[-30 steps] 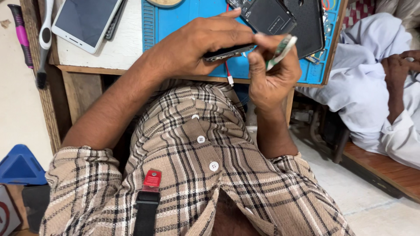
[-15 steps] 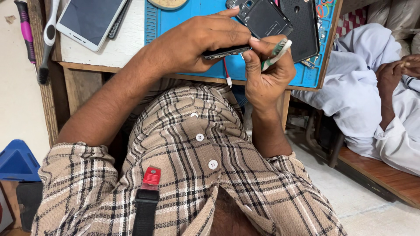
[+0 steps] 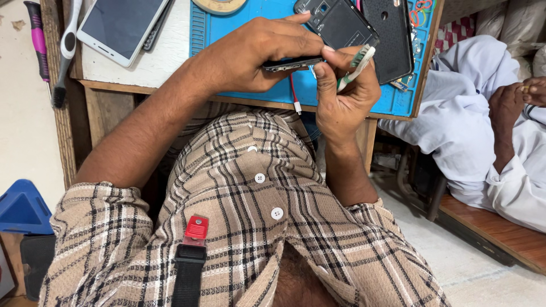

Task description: The person cleans the interior of a disassembled smartphone using a toothbrush and a small metal tool. They brush the internal components and ports, then connect a charging cable to test the device.

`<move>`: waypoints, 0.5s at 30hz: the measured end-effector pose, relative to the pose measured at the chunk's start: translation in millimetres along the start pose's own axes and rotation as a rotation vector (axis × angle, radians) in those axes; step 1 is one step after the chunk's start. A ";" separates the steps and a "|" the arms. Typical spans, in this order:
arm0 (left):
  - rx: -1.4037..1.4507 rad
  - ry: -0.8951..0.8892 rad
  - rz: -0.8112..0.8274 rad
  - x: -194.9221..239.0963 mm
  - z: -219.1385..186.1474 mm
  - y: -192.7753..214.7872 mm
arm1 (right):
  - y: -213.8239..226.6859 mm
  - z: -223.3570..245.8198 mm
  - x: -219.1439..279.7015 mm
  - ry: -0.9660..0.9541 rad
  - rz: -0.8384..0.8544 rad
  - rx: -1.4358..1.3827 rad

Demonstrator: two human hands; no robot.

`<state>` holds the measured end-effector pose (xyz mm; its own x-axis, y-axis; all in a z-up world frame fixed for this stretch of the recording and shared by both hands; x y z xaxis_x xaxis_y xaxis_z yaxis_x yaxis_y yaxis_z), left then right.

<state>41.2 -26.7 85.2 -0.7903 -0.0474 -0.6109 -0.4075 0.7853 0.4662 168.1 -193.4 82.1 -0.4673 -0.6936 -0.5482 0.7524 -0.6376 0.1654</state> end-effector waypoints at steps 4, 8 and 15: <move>-0.025 -0.030 -0.005 0.9 -0.9 1.0 | 0.2 -1.2 1.0 0.023 0.002 0.014; -0.009 -0.020 0.006 0.4 -0.8 1.1 | -0.4 -2.0 1.8 -0.009 -0.004 -0.003; 0.002 0.024 -0.063 -0.7 -4.7 1.5 | 11.0 -8.3 -10.3 -0.353 0.095 -0.899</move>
<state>39.0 -28.3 89.3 -0.7741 -0.1118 -0.6231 -0.4557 0.7817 0.4258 185.0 -190.5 82.7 -0.3881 -0.8834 -0.2628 0.7998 -0.1811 -0.5723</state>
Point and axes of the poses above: each hand's wrist, its own x-axis away from the middle knuckle, its own y-axis out of the back of the hand, z = x × y, the point moved 2 cm from there along -x, towards the middle knuckle, and after that the axes turned 1 degree about -x, right-handed, at the moved point
